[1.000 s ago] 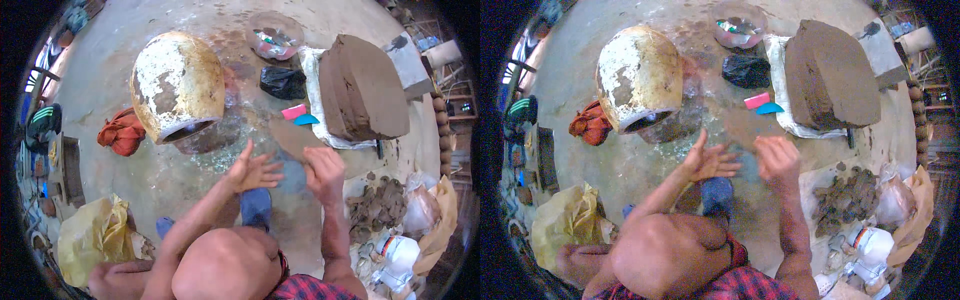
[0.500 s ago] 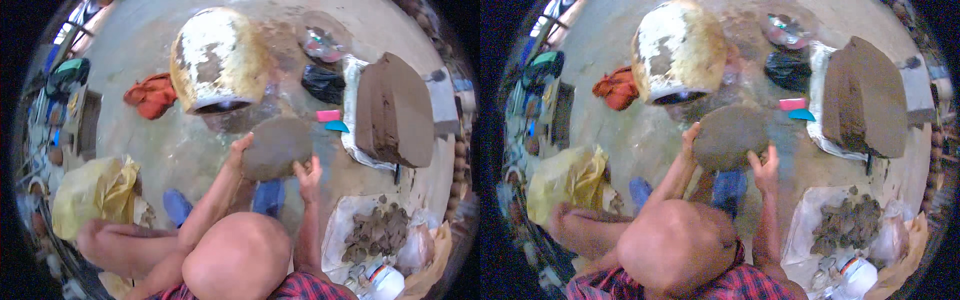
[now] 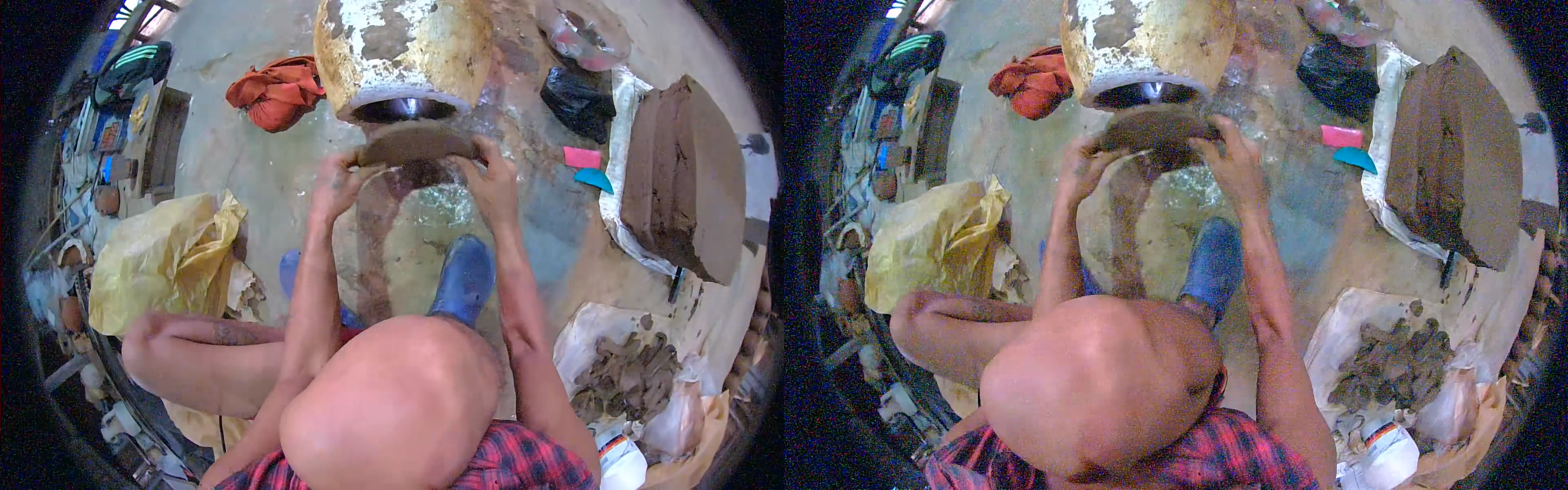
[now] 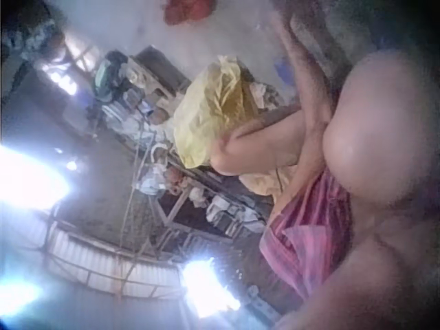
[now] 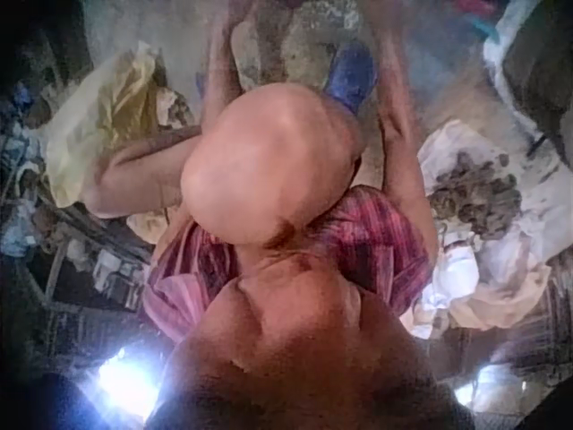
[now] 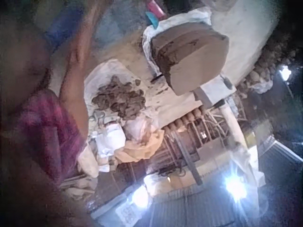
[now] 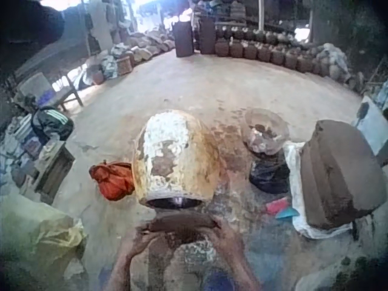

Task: The person uses a scraper and their hands to clean and refine the surface of a large clay pot, then places it among many other similar pots on the floor before covering one with a large piece of plastic sheeting.

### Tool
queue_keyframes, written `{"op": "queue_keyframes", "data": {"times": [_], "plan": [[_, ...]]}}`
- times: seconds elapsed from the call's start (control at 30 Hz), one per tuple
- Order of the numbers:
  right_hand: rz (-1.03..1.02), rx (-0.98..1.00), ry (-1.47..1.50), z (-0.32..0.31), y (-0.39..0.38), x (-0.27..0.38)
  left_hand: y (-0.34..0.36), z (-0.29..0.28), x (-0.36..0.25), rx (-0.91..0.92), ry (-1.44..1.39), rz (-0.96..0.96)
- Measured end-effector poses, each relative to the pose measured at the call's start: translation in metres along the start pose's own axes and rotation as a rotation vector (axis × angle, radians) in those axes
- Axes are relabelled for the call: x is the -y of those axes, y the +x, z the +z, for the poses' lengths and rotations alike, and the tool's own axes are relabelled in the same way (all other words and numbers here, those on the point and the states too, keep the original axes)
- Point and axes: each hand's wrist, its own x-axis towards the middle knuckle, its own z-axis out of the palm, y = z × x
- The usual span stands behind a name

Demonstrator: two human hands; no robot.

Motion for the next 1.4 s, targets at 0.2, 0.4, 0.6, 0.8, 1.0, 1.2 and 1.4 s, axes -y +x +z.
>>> {"op": "queue_keyframes", "data": {"times": [0.2,0.4,0.6,0.8,1.0,1.2,1.4], "plan": [[-0.270,-0.192,-0.059,0.020,0.035,-0.005,0.023,0.001,-0.021,-0.370,0.123,0.319],[-0.340,-0.323,-0.153,0.034,0.048,-0.009,0.034,0.003,-0.025,-0.517,0.226,0.330],[-0.380,-0.386,-0.252,0.032,0.054,-0.014,0.038,0.013,-0.026,-0.638,0.032,0.223],[-0.273,-0.431,-0.165,0.023,0.065,-0.005,0.043,0.003,-0.038,-0.682,0.342,0.147],[-0.351,-0.331,-0.283,0.008,0.079,0.000,0.072,-0.027,-0.020,-0.477,0.282,0.561],[-0.354,-0.264,-0.217,0.006,0.082,-0.029,0.080,-0.024,-0.008,-0.468,0.207,0.529],[-0.421,-0.241,-0.324,0.000,0.082,-0.020,0.073,-0.024,-0.018,-0.465,0.171,0.517]]}}
